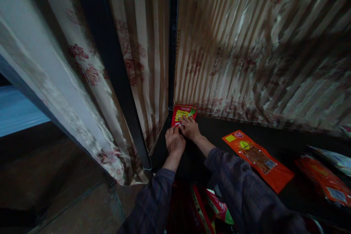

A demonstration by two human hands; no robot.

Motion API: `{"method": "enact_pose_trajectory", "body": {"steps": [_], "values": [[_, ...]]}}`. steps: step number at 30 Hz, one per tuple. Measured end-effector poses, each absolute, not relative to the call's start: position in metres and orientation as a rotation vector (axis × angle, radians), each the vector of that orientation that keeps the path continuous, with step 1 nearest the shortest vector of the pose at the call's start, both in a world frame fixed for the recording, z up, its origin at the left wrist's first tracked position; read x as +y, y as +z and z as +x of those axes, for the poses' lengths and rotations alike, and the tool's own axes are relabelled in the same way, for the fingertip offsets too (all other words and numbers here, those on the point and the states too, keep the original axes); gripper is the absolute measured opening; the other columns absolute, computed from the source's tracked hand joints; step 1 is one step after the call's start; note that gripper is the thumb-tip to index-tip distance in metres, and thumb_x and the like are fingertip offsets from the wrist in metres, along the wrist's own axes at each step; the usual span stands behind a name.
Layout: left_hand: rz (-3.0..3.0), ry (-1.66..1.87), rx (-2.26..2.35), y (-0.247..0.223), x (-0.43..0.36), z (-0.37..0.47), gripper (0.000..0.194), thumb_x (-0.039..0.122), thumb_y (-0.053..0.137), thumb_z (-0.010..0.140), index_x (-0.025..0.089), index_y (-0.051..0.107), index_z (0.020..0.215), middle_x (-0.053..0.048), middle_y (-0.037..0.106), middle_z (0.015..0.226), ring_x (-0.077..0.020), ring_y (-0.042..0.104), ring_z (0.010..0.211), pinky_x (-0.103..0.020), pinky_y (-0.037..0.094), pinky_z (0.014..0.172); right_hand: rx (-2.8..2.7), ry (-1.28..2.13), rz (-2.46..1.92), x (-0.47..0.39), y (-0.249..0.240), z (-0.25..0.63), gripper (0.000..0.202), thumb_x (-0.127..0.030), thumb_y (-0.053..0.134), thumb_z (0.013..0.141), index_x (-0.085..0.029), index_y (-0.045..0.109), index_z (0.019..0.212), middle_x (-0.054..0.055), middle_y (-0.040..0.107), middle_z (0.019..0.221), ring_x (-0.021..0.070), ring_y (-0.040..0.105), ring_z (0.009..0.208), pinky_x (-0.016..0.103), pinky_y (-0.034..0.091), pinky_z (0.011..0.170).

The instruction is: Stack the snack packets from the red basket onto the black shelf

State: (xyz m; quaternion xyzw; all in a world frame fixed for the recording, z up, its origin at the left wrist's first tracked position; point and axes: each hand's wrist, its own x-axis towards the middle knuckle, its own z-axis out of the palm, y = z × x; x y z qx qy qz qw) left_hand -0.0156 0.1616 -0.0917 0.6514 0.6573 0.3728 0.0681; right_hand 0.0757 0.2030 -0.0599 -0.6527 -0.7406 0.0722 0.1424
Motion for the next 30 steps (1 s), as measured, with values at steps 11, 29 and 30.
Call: {"method": "enact_pose_trajectory", "body": {"steps": [11, 29, 30], "values": [[1.884, 1.200, 2.045, -0.087, 0.159, -0.016, 0.029, 0.008, 0.046, 0.082, 0.014, 0.069, 0.098, -0.013, 0.068, 0.104, -0.0255, 0.060, 0.102, -0.042, 0.044, 0.096, -2.121, 0.212, -1.901, 0.193, -0.057, 0.071, 0.047, -0.033, 0.041, 0.094, -0.030, 0.048, 0.140, 0.001, 0.041, 0.153, 0.0280, 0.030, 0.142, 0.049, 0.033, 0.110], [1.917, 1.268, 1.982, -0.096, 0.169, -0.018, 0.032, 0.016, 0.044, 0.088, 0.012, 0.067, 0.109, -0.017, 0.066, 0.119, -0.0281, 0.058, 0.116, -0.044, 0.042, 0.103, -2.152, 0.329, -1.872, 0.191, -0.049, 0.070, 0.053, -0.033, 0.043, 0.095, -0.028, 0.037, 0.147, 0.003, 0.028, 0.159, 0.0282, 0.018, 0.148, 0.052, 0.022, 0.115], [1.922, 1.277, 1.976, -0.097, 0.170, -0.018, 0.032, 0.017, 0.044, 0.087, 0.012, 0.067, 0.109, -0.018, 0.065, 0.121, -0.0287, 0.058, 0.117, -0.045, 0.042, 0.103, -2.129, 0.334, -1.856, 0.189, -0.045, 0.071, 0.054, -0.033, 0.045, 0.094, -0.027, 0.037, 0.147, 0.004, 0.028, 0.159, 0.0284, 0.016, 0.148, 0.053, 0.022, 0.116]]}}
